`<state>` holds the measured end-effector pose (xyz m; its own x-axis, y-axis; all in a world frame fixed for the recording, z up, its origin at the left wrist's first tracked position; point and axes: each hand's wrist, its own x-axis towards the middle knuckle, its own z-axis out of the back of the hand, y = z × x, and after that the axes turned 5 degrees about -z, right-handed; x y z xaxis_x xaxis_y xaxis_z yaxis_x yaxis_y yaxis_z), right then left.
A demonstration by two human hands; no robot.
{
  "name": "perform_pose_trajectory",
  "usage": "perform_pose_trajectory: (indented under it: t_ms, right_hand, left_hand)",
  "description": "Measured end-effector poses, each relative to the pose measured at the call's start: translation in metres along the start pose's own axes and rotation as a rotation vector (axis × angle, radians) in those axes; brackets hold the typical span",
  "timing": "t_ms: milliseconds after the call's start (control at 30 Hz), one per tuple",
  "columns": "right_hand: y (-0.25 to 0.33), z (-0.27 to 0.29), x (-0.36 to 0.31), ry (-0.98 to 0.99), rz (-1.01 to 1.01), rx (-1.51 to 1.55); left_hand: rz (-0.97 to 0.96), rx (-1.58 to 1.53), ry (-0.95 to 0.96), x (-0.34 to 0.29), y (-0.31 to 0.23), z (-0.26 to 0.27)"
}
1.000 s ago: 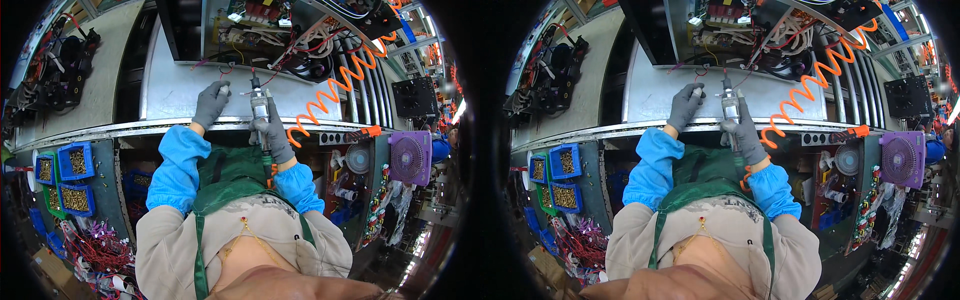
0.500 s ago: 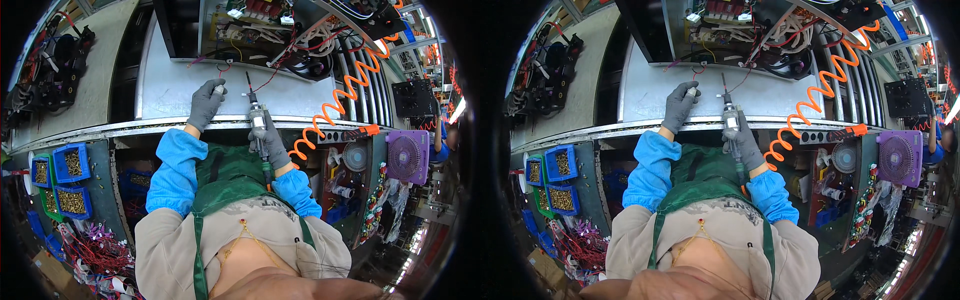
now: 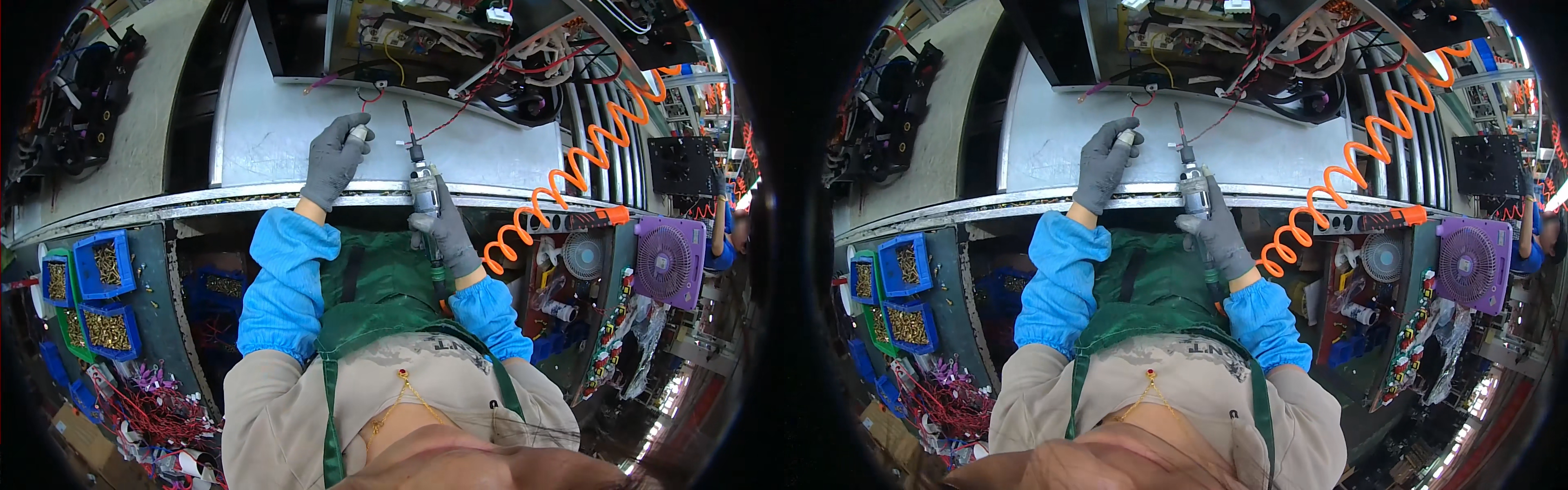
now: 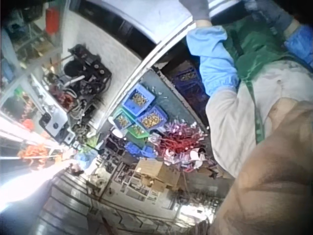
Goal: The person assembles an electronic device by connecting wires and installing a circuit board into a metal chassis. They use a pneumatic screwdriver to secure the board and other components with screws, working within a factory environment.
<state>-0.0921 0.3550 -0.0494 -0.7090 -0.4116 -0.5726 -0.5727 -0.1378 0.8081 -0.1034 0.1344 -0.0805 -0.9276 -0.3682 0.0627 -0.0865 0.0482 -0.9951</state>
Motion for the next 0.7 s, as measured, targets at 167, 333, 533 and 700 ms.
perform_pose_trajectory:
  t_ms: [167, 333, 533, 700]
  right_hand:
    - [0.005, -0.002, -0.002, 0.000, 0.024, -0.055]
    - [0.004, 0.000, -0.003, 0.030, 0.010, 0.045]
    - [0.032, -0.023, -0.008, 0.072, 0.203, 0.084]
    - [0.062, -0.035, 0.012, 0.037, 0.213, -0.008]
  left_hand:
    - [0.007, 0.004, 0.016, 0.000, -0.003, 0.000]
    - [0.010, 0.021, 0.005, 0.001, -0.002, 0.000]
    - [0.002, 0.006, -0.019, 0.006, 0.005, -0.001]
    - [0.013, 0.000, -0.040, 0.006, 0.004, -0.002]
